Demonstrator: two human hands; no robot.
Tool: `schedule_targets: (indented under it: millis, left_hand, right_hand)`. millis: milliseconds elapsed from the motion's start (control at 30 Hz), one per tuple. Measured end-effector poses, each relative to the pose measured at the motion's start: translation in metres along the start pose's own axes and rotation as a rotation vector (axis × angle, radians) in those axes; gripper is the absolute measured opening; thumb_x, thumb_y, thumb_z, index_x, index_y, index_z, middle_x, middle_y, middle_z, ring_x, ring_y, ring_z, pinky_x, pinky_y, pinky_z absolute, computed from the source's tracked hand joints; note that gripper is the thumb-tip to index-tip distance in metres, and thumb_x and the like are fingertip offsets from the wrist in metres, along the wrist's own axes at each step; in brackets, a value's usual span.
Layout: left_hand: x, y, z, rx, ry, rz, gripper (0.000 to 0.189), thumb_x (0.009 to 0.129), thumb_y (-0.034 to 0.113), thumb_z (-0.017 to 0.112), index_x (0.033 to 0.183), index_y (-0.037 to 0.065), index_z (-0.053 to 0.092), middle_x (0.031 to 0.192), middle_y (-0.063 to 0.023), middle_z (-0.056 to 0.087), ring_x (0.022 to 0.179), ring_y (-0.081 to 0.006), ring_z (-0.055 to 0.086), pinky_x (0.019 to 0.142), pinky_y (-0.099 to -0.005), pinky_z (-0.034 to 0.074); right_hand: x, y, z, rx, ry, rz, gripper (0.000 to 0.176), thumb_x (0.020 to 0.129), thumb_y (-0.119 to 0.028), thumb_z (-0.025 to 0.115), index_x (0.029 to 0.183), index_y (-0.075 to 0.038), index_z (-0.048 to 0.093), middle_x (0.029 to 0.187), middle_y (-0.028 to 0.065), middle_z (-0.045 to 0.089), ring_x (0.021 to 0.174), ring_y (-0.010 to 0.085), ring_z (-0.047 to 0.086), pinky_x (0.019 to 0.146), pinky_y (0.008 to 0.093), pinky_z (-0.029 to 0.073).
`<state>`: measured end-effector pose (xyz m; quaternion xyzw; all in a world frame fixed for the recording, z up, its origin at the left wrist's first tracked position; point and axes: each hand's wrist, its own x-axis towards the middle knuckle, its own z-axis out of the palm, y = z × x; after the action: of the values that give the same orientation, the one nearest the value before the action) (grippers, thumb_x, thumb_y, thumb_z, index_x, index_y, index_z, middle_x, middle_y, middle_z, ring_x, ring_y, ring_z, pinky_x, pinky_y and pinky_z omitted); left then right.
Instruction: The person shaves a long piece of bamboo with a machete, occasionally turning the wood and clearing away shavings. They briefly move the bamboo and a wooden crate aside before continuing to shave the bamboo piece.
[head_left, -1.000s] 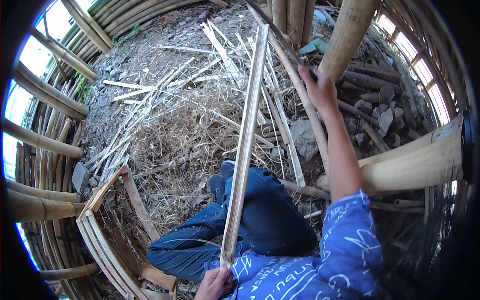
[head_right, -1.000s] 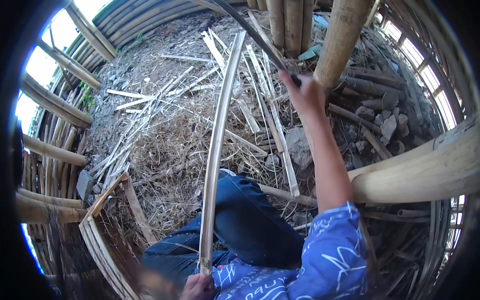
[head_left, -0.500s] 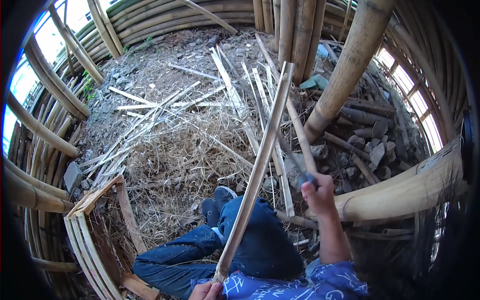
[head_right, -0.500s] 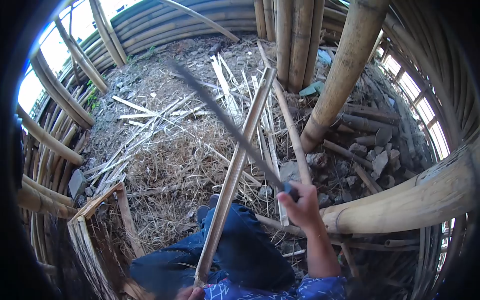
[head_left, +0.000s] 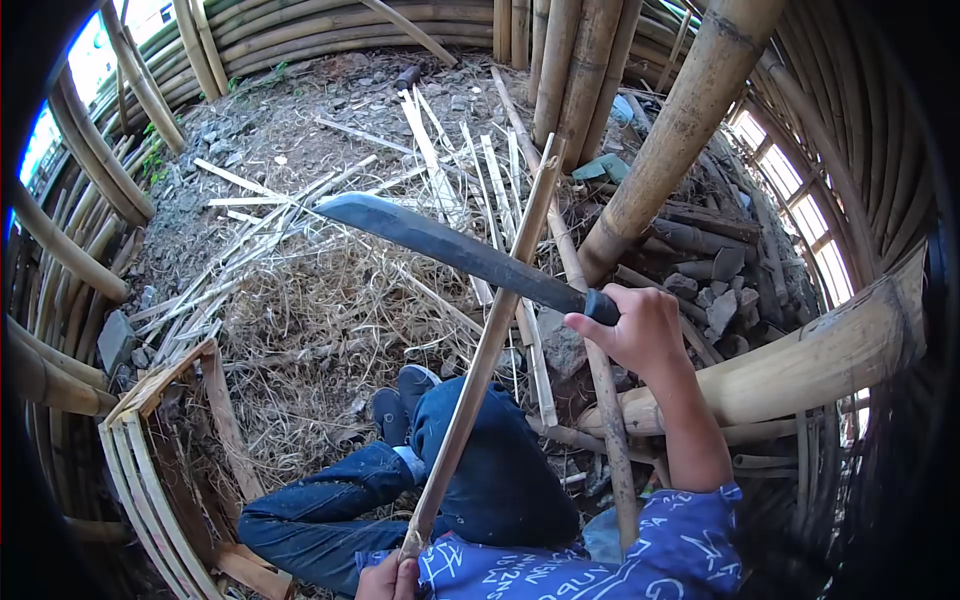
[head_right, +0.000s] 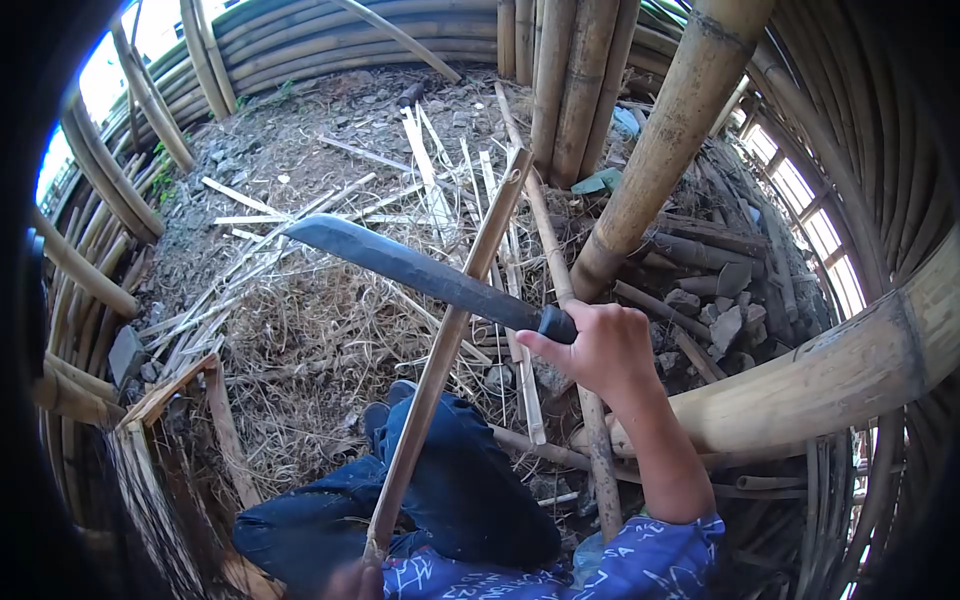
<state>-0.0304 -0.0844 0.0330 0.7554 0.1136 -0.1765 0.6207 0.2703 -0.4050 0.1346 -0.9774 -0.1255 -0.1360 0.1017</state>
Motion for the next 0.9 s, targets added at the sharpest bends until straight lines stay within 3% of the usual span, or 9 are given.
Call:
schedule_targets:
  millis: [133, 200, 567, 800, 900]
  left_hand:
    - [-0.001, -0.001, -0.002, -0.009, -0.019, -0.078, 0.031, 0.103, 0.025, 0.044, 0.121, 0.003, 0.055, 0.069, -0.012, 0.053, 0.065, -0.0185, 0.052, 0.062, -0.037, 0.045]
    - [-0.002, -0.001, -0.003, -0.011, -0.029, -0.102, 0.031, 0.103, 0.025, 0.044, 0.121, 0.002, 0.056, 0.069, -0.0118, 0.053, 0.065, -0.0184, 0.052, 0.062, -0.037, 0.045]
    - [-0.004, -0.002, -0.006, -0.032, -0.057, -0.145, 0.032, 0.103, 0.025, 0.044, 0.12, 0.002, 0.056, 0.069, -0.011, 0.053, 0.065, -0.0178, 0.052, 0.062, -0.0366, 0.045]
    - [-0.007, -0.004, -0.007, -0.035, -0.066, -0.156, 0.032, 0.103, 0.025, 0.044, 0.119, 0.001, 0.056, 0.069, -0.0105, 0.053, 0.065, -0.0174, 0.051, 0.062, -0.0363, 0.045]
    - [-0.008, -0.005, -0.008, -0.031, -0.079, -0.164, 0.032, 0.103, 0.025, 0.044, 0.119, 0.001, 0.056, 0.069, -0.0103, 0.053, 0.065, -0.0172, 0.051, 0.062, -0.0362, 0.045]
  right_hand:
    - [0.009, -0.001, 0.002, 0.016, -0.025, -0.007, 0.064, 0.075, -0.07, 0.064, 0.067, -0.006, 0.063, 0.057, 0.0127, 0.059, 0.06, 0.0338, 0.064, 0.059, 0.0436, 0.05]
    - [0.012, 0.001, 0.008, -0.095, 0.015, -0.089, 0.065, 0.076, -0.072, 0.06, 0.071, -0.007, 0.068, 0.055, 0.0091, 0.061, 0.056, 0.0286, 0.066, 0.057, 0.0401, 0.053]
    - [0.034, 0.01, 0.018, -0.077, 0.054, -0.088, 0.068, 0.078, -0.074, 0.056, 0.065, -0.008, 0.064, 0.055, 0.0108, 0.061, 0.057, 0.03, 0.067, 0.058, 0.042, 0.053]
    - [0.059, 0.022, 0.021, -0.076, 0.049, -0.018, 0.069, 0.08, -0.075, 0.053, 0.065, -0.009, 0.063, 0.058, 0.012, 0.063, 0.061, 0.0307, 0.068, 0.06, 0.0425, 0.054]
    - [0.079, 0.034, 0.015, -0.024, 0.043, 0.177, 0.065, 0.083, -0.069, 0.055, 0.072, -0.006, 0.068, 0.064, 0.0169, 0.065, 0.069, 0.0347, 0.069, 0.063, 0.0439, 0.054]
